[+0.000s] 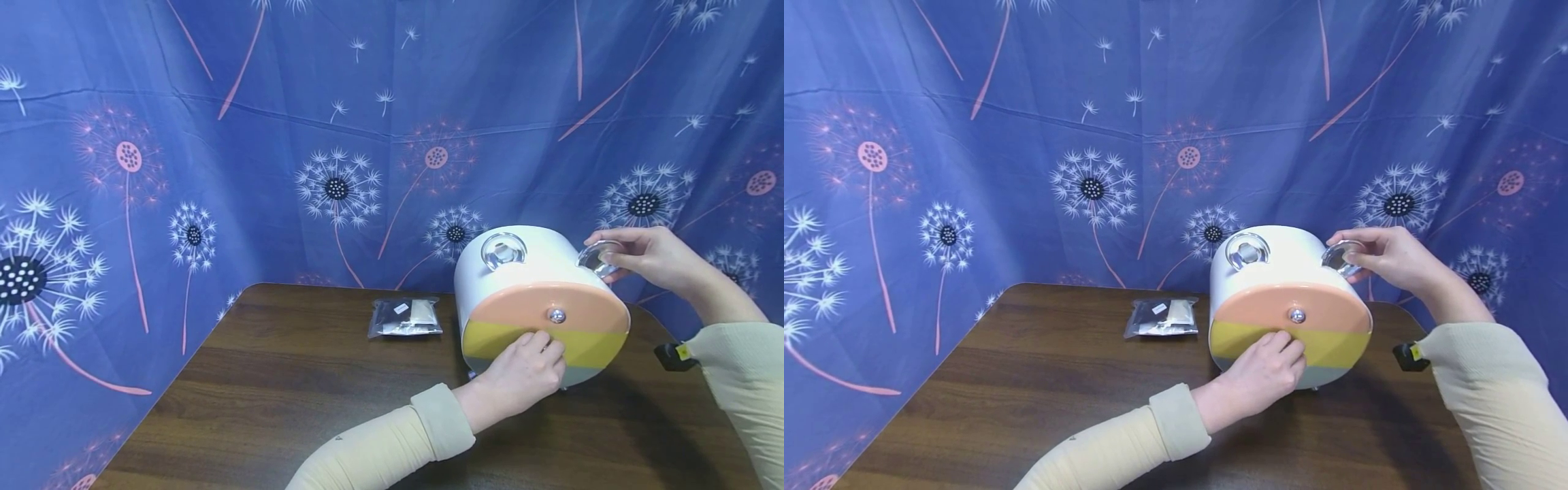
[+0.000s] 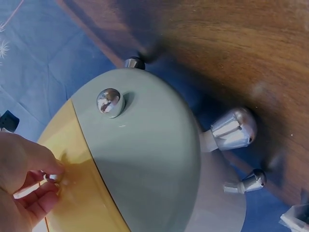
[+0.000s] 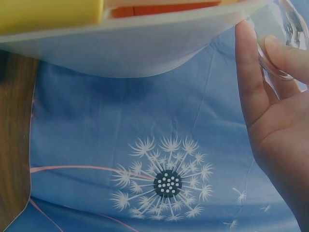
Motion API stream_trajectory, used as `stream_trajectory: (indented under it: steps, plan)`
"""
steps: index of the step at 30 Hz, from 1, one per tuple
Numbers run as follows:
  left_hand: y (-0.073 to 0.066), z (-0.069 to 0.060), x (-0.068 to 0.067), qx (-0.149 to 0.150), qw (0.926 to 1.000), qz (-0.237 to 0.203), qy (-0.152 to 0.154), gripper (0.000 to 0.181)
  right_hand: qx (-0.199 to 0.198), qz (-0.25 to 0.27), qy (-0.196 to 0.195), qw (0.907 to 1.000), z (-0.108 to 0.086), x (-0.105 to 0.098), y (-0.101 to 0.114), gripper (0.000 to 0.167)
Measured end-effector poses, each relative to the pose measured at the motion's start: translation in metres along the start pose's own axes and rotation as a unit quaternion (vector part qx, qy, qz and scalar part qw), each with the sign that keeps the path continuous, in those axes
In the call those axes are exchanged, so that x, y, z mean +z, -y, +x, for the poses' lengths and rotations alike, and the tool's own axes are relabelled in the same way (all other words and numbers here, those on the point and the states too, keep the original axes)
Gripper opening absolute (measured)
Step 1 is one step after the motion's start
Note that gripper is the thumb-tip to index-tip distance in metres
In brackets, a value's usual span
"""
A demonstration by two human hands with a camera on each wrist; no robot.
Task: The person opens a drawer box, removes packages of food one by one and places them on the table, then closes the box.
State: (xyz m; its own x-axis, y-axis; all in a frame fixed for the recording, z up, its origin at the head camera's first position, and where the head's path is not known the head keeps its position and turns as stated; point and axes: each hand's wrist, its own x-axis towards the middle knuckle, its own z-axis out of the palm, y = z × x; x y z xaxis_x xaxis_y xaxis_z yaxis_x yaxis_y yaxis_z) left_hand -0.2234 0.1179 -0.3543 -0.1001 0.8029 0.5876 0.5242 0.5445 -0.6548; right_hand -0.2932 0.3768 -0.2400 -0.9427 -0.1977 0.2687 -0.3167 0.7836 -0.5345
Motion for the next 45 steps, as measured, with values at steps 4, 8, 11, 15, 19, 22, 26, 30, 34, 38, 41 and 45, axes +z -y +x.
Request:
stream_trajectory:
  steps: [4,8,11,15,19,22,26,30,34,38,41,45]
  plan:
    - [-0.0007,0.0005,-0.0011,0.0,1.0,0.007,-0.002,0.035,0.002,-0.004,0.0,1.0,-0.0002,0.0001,-0.0002,0.036]
    - [-0.0012,0.0006,-0.0029,0.001,1.0,0.008,0.0,0.036,0.006,0.0,0.004,1.0,-0.0001,0.0001,-0.0006,0.038]
    - [-0.0016,0.0002,-0.0042,0.006,0.9999,0.012,0.005,0.037,0.004,0.003,0.003,1.0,0.0001,0.0005,-0.0008,0.037]
    - [-0.0023,-0.0005,-0.0053,0.01,0.9998,0.017,0.007,0.039,-0.001,-0.001,-0.004,1.0,0.0002,0.0011,-0.0008,0.035]
    - [-0.0028,-0.0006,-0.006,0.012,0.9996,0.023,0.009,0.038,0.0,-0.006,-0.003,1.0,0.0,0.0012,-0.0006,0.035]
    - [-0.0031,-0.0005,-0.0062,0.012,0.9995,0.026,0.011,0.039,-0.002,-0.006,-0.003,1.0,0.0001,0.0015,-0.0008,0.035]
    - [-0.003,-0.0003,-0.0064,0.013,0.9995,0.024,0.014,0.038,-0.007,-0.004,-0.006,0.9999,0.0003,0.0017,-0.0008,0.034]
    - [-0.0023,0.0009,-0.0072,0.017,0.9995,0.015,0.023,0.038,-0.008,-0.007,-0.009,0.9999,0.0003,0.0015,-0.0005,0.034]
    - [-0.0016,0.002,-0.0075,0.017,0.9994,0.006,0.03,0.039,-0.01,-0.007,-0.01,0.9999,-0.0003,0.0018,-0.0004,0.034]
    - [-0.0016,0.0022,-0.0079,0.015,0.9991,0.0,0.039,0.039,-0.009,-0.008,-0.01,0.9999,-0.0006,0.0021,-0.0006,0.034]
    - [-0.0017,0.0023,-0.0082,0.013,0.9991,-0.003,0.04,0.039,-0.007,-0.009,-0.008,0.9999,-0.0006,0.0019,-0.0005,0.035]
    - [-0.0016,0.0023,-0.0088,0.012,0.9992,0.002,0.037,0.038,-0.011,-0.009,-0.009,0.9999,-0.0001,0.0017,0.0006,0.034]
